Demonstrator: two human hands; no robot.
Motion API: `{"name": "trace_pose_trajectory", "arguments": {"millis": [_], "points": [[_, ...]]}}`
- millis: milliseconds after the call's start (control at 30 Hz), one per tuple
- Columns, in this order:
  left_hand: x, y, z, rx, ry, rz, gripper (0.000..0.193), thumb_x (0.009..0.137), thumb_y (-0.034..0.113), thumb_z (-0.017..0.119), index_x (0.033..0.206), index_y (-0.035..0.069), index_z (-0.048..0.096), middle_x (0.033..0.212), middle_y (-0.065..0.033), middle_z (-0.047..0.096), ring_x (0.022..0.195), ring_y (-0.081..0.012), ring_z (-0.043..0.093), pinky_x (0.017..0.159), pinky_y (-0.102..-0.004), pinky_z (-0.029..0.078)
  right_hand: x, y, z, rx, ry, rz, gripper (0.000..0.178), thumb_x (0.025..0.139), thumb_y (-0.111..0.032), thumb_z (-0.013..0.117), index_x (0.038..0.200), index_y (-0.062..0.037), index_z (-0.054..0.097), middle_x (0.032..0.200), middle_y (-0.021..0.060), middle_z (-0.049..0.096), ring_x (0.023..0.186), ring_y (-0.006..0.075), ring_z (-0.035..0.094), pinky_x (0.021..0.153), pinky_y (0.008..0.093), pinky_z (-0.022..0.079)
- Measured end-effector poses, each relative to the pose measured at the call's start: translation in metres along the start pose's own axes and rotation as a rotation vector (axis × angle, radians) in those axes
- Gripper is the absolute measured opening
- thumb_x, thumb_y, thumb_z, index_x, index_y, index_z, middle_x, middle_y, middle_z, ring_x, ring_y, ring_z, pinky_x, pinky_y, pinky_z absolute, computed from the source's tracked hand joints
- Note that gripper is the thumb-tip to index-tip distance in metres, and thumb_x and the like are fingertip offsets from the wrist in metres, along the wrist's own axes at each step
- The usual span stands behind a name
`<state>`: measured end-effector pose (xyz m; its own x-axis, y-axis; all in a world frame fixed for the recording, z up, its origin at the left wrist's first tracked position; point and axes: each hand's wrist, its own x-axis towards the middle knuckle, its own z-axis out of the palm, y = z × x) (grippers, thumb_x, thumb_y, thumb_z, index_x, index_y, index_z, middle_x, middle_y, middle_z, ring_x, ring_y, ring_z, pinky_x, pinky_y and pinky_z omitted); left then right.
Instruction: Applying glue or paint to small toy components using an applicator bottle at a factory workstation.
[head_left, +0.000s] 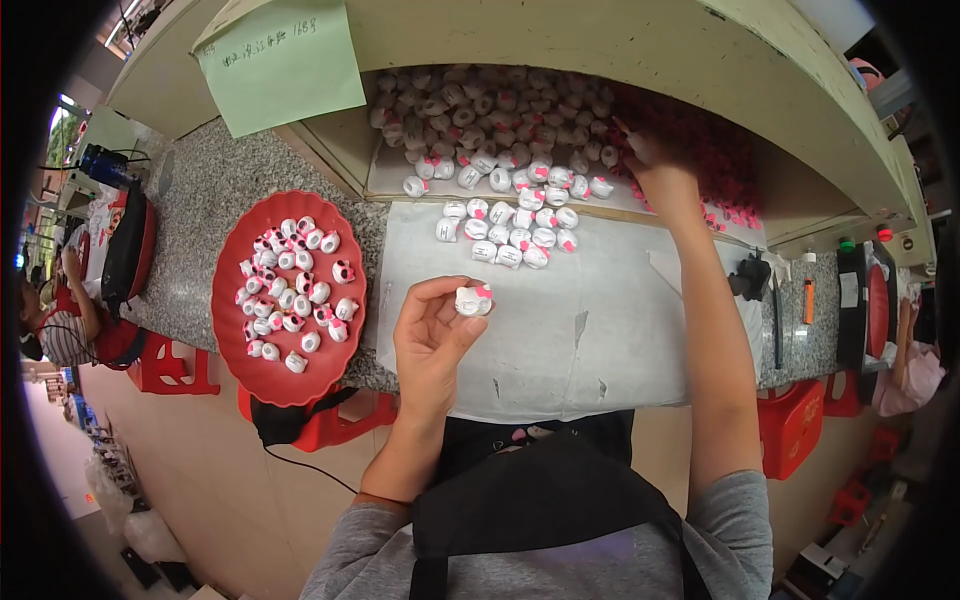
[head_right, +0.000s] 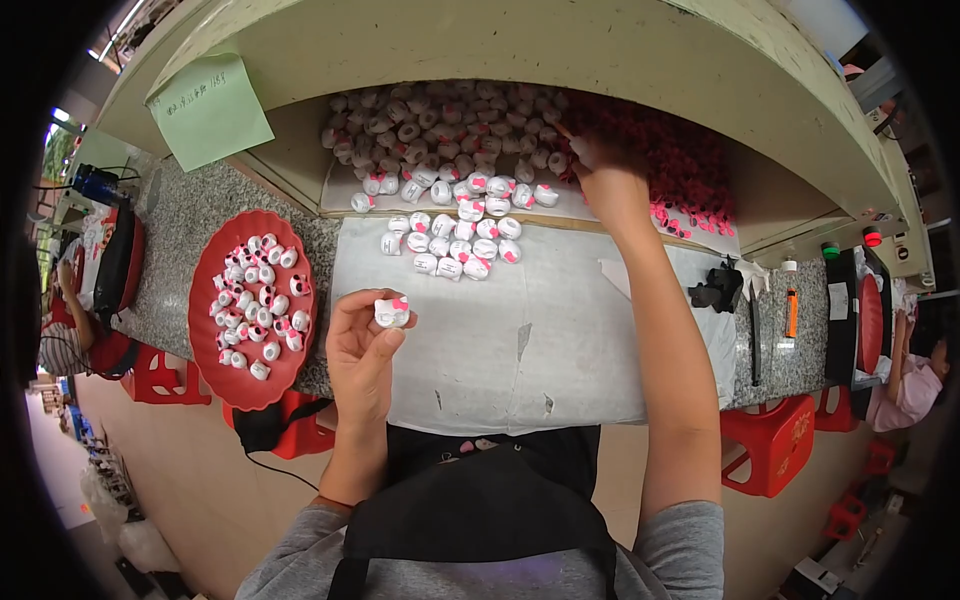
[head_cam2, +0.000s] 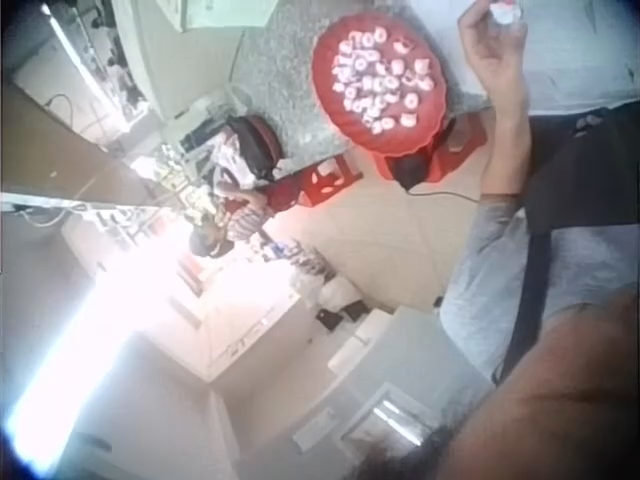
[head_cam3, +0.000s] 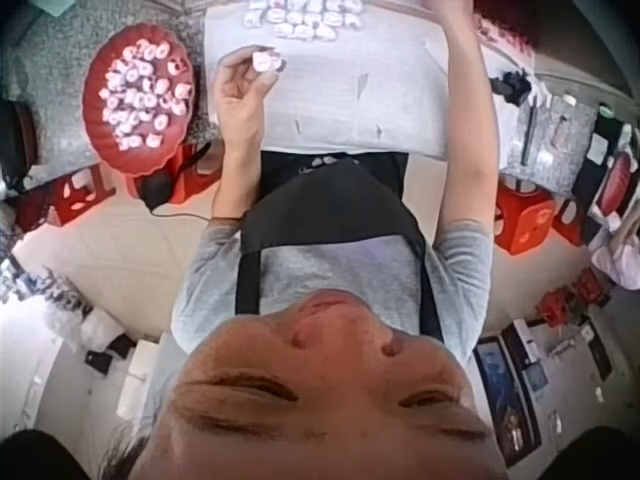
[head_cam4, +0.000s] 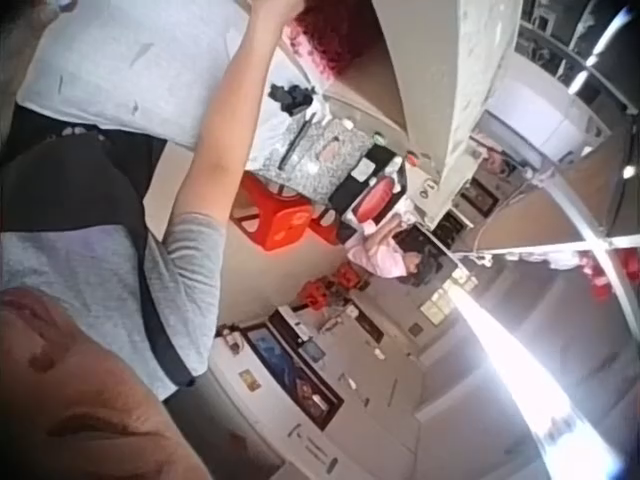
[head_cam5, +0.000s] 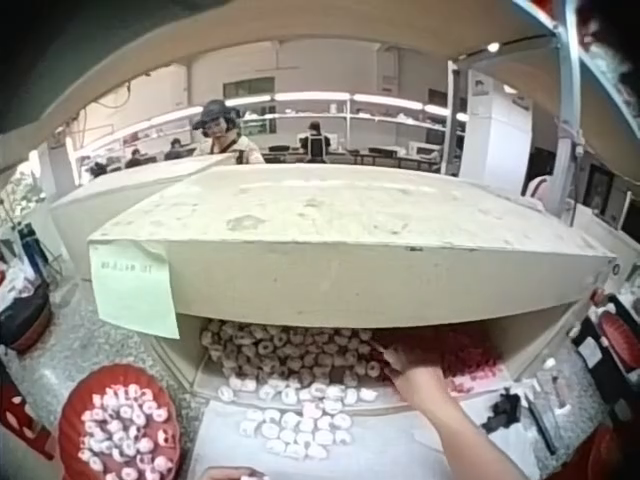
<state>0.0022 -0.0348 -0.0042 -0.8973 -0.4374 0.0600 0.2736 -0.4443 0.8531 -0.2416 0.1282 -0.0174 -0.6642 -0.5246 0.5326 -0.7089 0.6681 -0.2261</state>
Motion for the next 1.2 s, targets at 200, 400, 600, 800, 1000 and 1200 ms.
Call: {"name": "trace_pose_trajectory", "arguments": {"millis": [200, 400, 600, 800, 1000, 1200], "points": [[0.001, 0.0, 0.001, -0.014, -0.017, -0.028, 0.033, 0.067, -0.007, 0.054, 0.096, -0.001, 0.042, 0.095, -0.0107, 0.049, 0.088, -0.0137, 0.048, 0.076, -0.0238, 0.039, 0.001, 0.008, 0.013, -0.118, -0.09, 0.062, 0.021, 0.063, -0.012, 0.058, 0.083, -0.0068, 0.054, 0.078, 0.0141, 0.053, 0.069, 0.0317, 0.05, 0.059, 0.0383, 0.041], [0.002, -0.005, 0.003, -0.03, -0.054, -0.076, 0.034, 0.067, -0.008, 0.055, 0.097, -0.001, 0.042, 0.095, -0.0095, 0.048, 0.09, -0.0143, 0.047, 0.078, -0.0248, 0.038, -0.009, -0.026, -0.032, 0.502, -0.181, 0.529, 0.019, 0.066, -0.009, 0.055, 0.083, -0.0035, 0.05, 0.067, 0.0091, 0.054, 0.05, 0.0131, 0.049, 0.042, 0.0251, 0.038], [0.002, -0.012, 0.027, -0.015, -0.145, -0.119, 0.034, 0.066, -0.005, 0.055, 0.097, 0.0, 0.042, 0.094, -0.0109, 0.049, 0.088, -0.0165, 0.049, 0.079, -0.0273, 0.038, -0.059, -0.083, -0.069, 1.173, -0.242, 0.676, 0.019, 0.068, -0.006, 0.054, 0.085, 0.001, 0.05, 0.07, 0.0071, 0.055, 0.045, 0.0051, 0.04, 0.039, 0.0171, 0.03], [0.002, -0.022, 0.038, 0.068, -0.295, -0.052, 0.032, 0.067, -0.004, 0.055, 0.096, -0.001, 0.042, 0.103, -0.0158, 0.046, 0.103, -0.0222, 0.042, 0.087, -0.0315, 0.031, -0.094, -0.113, -0.068, 1.001, -0.216, 0.599, 0.016, 0.067, 0.0, 0.054, 0.082, 0.0009, 0.052, 0.064, 0.0035, 0.053, 0.049, 0.0048, 0.043, 0.044, 0.0164, 0.033], [-0.006, -0.021, 0.04, -0.004, -0.303, -0.135, 0.033, 0.067, -0.002, 0.056, 0.096, -0.001, 0.042, 0.1, -0.0148, 0.048, 0.102, -0.0236, 0.042, 0.087, -0.0328, 0.032, -0.104, -0.116, -0.07, 1.302, -0.211, 0.727, 0.01, 0.067, 0.0, 0.056, 0.074, 0.0008, 0.05, 0.062, 0.0048, 0.051, 0.049, 0.0076, 0.044, 0.043, 0.0184, 0.034], [-0.01, -0.023, 0.039, -0.12, -0.286, -0.155, 0.033, 0.067, -0.002, 0.056, 0.096, 0.0, 0.041, 0.096, -0.0135, 0.049, 0.1, -0.0253, 0.043, 0.085, -0.0337, 0.034, -0.114, -0.118, -0.058, 1.748, -0.133, 0.922, 0.009, 0.065, 0.003, 0.057, 0.072, 0.0018, 0.05, 0.064, 0.0073, 0.052, 0.047, 0.0096, 0.045, 0.041, 0.0204, 0.034]]}}
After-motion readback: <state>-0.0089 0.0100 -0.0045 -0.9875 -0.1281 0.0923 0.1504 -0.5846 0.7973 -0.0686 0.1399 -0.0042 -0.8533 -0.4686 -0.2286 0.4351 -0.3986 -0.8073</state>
